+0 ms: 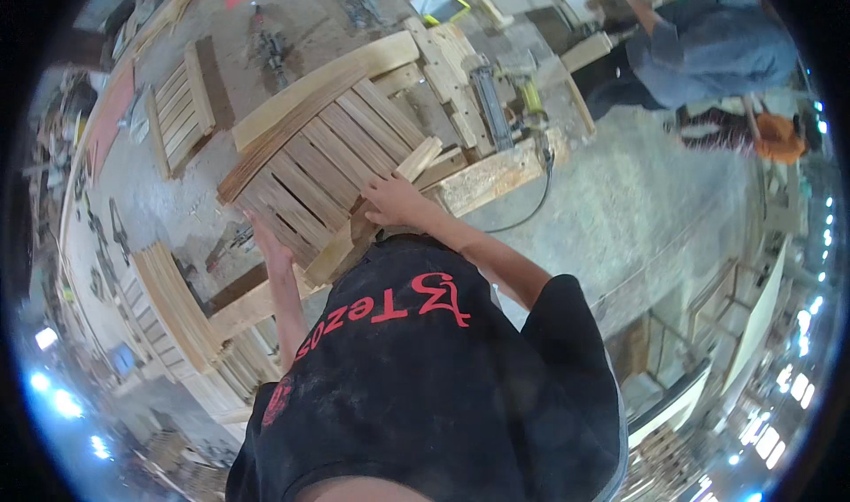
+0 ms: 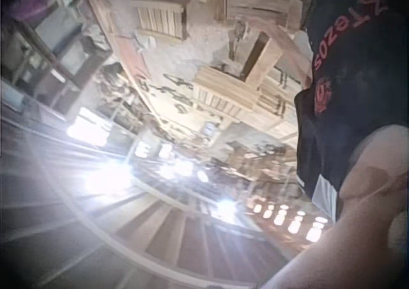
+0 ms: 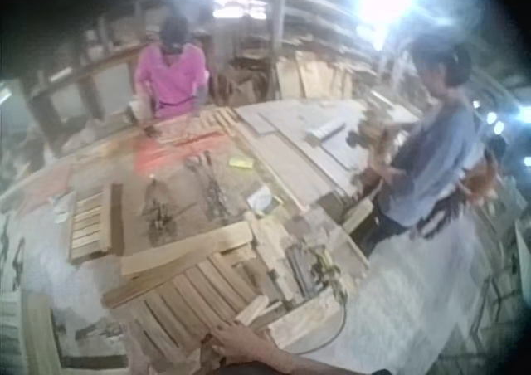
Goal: Assembling wooden furniture components by aligning slats and securing them with a nail gun.
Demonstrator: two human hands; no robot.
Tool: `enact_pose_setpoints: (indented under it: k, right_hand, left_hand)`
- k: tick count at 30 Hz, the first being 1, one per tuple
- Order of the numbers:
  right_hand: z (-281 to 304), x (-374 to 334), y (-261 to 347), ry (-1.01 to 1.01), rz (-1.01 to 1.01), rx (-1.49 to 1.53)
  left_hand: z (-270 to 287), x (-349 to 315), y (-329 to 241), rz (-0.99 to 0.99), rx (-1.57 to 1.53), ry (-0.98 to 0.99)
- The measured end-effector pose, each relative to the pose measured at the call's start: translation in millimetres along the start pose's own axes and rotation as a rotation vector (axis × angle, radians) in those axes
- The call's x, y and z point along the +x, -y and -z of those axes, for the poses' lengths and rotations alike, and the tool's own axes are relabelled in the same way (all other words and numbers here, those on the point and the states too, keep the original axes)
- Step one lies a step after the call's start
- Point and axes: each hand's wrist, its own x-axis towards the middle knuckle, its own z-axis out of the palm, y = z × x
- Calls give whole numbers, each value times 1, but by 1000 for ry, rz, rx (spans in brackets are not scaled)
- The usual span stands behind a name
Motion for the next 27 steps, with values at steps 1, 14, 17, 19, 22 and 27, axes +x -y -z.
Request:
enact_pose_setpoints:
  k: [1, 14, 17, 19, 22, 27]
  right_hand:
    - [-4, -2, -8, -33, 2, 21]
    - [-15, 28, 47, 75, 403, 204]
    - [-22, 32, 53, 150, 488, 223]
    - [-28, 34, 54, 195, 586, 137]
    - [-35, 28, 47, 58, 553, 234]
    - [2, 21, -1, -131, -68, 560]
  left_hand:
    - [-11, -4, -3, -25, -48, 89]
    - [36, -11, -99, 208, 307, 109]
    - [58, -5, -81, 174, 353, 16]
    - [72, 0, -74, 163, 372, -18]
    - [62, -4, -73, 171, 338, 15]
    - [63, -16, -78, 171, 281, 46]
